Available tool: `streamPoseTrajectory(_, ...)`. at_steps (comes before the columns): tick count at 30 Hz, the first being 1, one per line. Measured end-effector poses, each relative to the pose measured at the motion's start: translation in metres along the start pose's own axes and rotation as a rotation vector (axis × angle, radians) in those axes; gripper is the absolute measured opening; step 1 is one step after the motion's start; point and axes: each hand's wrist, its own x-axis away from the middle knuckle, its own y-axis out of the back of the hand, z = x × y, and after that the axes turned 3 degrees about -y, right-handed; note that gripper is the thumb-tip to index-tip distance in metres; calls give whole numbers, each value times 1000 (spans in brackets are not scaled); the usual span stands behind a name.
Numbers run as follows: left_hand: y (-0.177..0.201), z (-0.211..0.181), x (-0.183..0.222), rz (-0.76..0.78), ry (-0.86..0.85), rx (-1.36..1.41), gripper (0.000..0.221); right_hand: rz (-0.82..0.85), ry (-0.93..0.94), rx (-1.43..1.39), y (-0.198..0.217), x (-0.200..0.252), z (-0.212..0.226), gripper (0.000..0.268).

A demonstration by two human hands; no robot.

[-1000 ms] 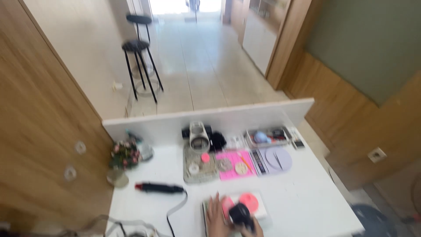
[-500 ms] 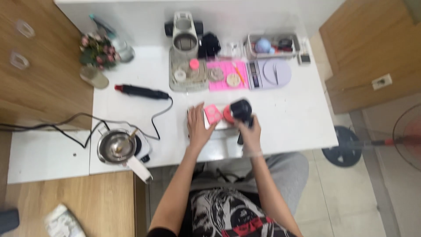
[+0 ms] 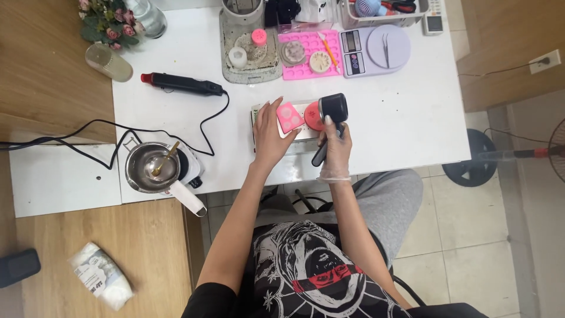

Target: Scraping excess wax from silicone candle molds and using a heat gun to smooth the surface.

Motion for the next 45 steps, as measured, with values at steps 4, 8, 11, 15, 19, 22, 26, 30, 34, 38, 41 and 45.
streamPoseTrajectory(4,-3,7,4,-28,-9,54,84,3,-40,25,4,3,-9,33)
streamPoseTrajectory(8,-9,4,9,-77,35,47,81,3,-45,40,3,8,-26,33)
streamPoseTrajectory(11,-17,2,15,-150,42,33,81,14,11,97,-5,14,-36,27)
streamPoseTrajectory(15,-20,-17,21,-263,150,-29,85,32,80,152,-9,21,-45,28)
streamPoseTrajectory(19,-14,-22,29,-249,258,-13,100,14,101,221,-8,36,-36,27)
streamPoseTrajectory(22,9,-18,31,-134,145,7,109,7,126,264,-4,35,-40,28)
streamPoseTrajectory(26,22,-3,25,2,37,-21,110,-2,113,208,-3,36,-35,28)
streamPoseTrajectory(30,22,16,14,72,-159,-46,99,-20,55,134,-1,36,-34,32)
streamPoseTrajectory(34,33,16,5,147,-125,-2,98,1,6,75,2,41,-41,36)
streamPoseTrajectory(38,30,18,8,88,-170,35,97,2,-10,66,1,39,-41,36)
streamPoseTrajectory(41,25,10,15,33,-109,8,95,-14,-27,79,1,35,-39,36)
streamPoseTrajectory(45,11,12,20,-90,-47,10,96,-13,-44,97,3,32,-35,37)
